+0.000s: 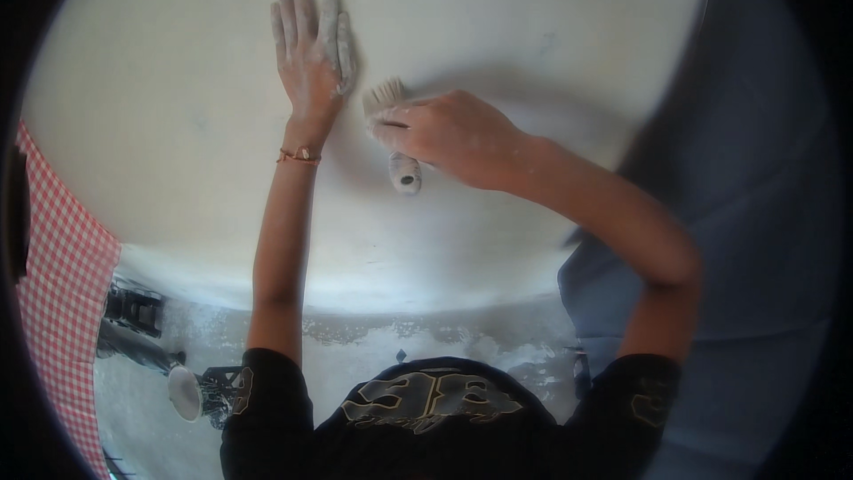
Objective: The person is patching and smoothing a wall using a white filler substance and a brush.
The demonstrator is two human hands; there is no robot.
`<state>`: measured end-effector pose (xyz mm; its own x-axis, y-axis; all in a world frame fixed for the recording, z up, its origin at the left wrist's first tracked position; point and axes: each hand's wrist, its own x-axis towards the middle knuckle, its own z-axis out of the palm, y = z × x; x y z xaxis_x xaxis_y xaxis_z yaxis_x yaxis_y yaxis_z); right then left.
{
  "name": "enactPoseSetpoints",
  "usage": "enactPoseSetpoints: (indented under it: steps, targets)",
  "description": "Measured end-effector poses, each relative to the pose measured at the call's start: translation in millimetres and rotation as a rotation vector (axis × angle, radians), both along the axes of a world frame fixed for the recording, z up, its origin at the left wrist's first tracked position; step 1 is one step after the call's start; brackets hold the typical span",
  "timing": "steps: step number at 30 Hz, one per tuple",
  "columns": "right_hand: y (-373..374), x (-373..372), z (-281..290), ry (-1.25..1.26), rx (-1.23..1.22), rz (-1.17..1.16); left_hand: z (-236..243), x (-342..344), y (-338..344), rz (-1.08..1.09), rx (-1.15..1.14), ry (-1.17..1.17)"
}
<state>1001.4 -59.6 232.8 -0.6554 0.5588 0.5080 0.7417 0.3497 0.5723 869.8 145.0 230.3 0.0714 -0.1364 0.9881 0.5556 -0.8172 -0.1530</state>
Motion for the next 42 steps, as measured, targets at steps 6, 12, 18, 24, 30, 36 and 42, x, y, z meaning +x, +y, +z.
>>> enactPoseSetpoints:
  steps: [6, 12, 18, 24, 30, 36, 42]
  targets:
    - [16.2, 15.0, 8.0, 0.400, -0.433, 0.007, -32.0, 0.5, -6.6, 0.012, -0.082, 0.028]
    - [4.0, 3.5, 72.2, 0.341, 0.077, 0.105, -36.3, -0.9, -9.7, 0.010, -0.113, 0.082]
    - [9.3, 0.5, 71.3, 0.003, 0.479, -0.042, 18.1, -8.1, 3.4, -0.017, 0.018, -0.078]
    - [10.8, -8.8, 20.1, 0.004, 0.182, 0.010, 22.0, -4.4, 7.2, 0.049, -0.041, -0.060]
    - [16.6, -11.3, 22.7, 0.431, -0.533, -0.089, -19.5, -6.8, 2.3, 0.006, -0.070, -0.002]
    - [29.0, -3.5, 58.3, 0.449, -0.107, 0.088, -13.9, -16.0, 5.0, 0.002, -0.068, 0.019]
    - [9.9, -16.4, 93.7, 0.189, 0.402, 0.030, 30.0, -22.8, 10.8, -0.034, 0.077, -0.062]
